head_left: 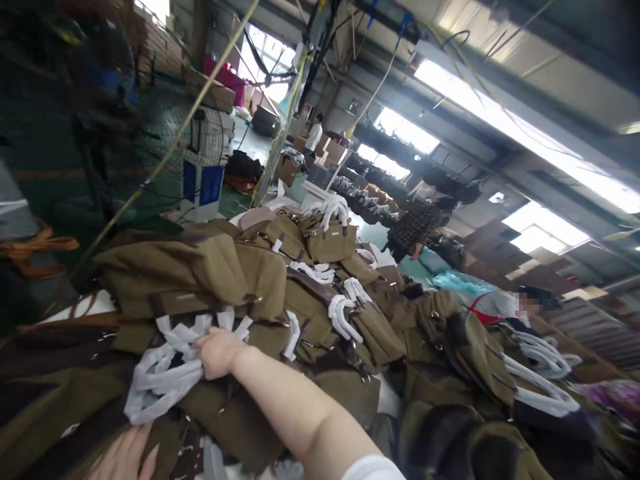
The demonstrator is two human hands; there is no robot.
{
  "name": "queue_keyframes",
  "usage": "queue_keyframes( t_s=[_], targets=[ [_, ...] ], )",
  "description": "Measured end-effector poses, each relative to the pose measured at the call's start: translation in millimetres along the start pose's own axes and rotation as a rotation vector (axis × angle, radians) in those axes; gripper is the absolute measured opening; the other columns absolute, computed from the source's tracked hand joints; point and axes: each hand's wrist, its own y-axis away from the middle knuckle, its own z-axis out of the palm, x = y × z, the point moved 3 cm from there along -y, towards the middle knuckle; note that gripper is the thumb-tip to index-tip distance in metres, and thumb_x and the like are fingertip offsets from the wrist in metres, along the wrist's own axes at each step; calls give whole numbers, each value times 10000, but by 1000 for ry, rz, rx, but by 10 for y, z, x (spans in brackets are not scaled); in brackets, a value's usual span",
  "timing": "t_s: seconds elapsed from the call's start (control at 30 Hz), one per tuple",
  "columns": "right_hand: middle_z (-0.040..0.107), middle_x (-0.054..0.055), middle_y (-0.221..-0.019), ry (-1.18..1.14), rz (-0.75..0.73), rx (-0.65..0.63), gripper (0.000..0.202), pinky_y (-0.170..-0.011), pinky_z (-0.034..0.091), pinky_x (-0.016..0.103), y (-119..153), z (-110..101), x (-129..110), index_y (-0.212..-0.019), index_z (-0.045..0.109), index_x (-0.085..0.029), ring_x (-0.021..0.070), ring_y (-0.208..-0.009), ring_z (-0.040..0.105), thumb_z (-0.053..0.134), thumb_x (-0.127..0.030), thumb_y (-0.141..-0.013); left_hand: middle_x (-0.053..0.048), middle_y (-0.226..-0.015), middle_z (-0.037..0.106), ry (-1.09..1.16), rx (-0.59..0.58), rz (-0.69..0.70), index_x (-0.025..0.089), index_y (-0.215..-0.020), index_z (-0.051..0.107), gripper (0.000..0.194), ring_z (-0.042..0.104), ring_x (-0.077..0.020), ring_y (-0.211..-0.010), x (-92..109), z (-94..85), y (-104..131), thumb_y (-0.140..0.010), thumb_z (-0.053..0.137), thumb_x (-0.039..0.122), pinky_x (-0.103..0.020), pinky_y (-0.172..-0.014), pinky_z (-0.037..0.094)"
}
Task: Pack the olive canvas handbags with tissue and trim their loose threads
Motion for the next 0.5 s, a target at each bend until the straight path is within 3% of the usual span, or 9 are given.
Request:
queue_keyframes(
  t_s=[0.13, 0.2, 0.3, 0.4, 0.5],
  targets=[
    [702, 75, -1160, 39, 52, -36, 217, -842, 526, 393, -118, -172, -85, -887, 744, -180, 276, -967, 583, 748, -307, -711, -142, -1266, 677, -36, 18, 72, 263, -1575, 47, 838, 685, -329, -1077, -37, 40, 44, -851, 465, 316, -468, -886, 580],
    [670, 110, -1194, 67, 85, -5, 237, -972, 473, 454, 41, -265, -170, -898, 742, -163, 305, -1058, 559, 749, -307, -711, -161, -1254, 675, -50, 24, 105, 248, -1581, -1, 842, 676, -329, -1091, -47, 52, 67, -875, 454, 312, -472, -902, 568],
    [561, 167, -1339, 91, 160, 231, 271, -1145, 315, 478, 540, -365, -459, -980, 726, -126, 327, -1253, 460, 701, -288, -764, -181, -1254, 665, -55, 28, 108, 227, -1584, -20, 838, 668, -346, -1094, -50, 72, 72, -891, 440, 325, -491, -927, 545],
    [542, 140, -1362, -63, 291, 431, 302, -1131, 358, 384, 1256, -225, -905, -1101, 689, -137, 273, -1280, 457, 620, -264, -836, -222, -1281, 640, -18, -61, 63, 118, -1576, 145, 756, 640, -364, -1136, 5, 29, -2, -899, 379, 360, -506, -981, 507],
    [578, 88, -1336, -327, 477, 401, 276, -1099, 397, 334, 2078, 284, -1398, -1107, 695, -195, 236, -1258, 501, 596, -235, -852, -270, -1300, 612, -2, -217, -45, -12, -1385, 501, 649, 611, -382, -1148, 107, -123, -101, -904, 306, 378, -508, -991, 482]
  ],
)
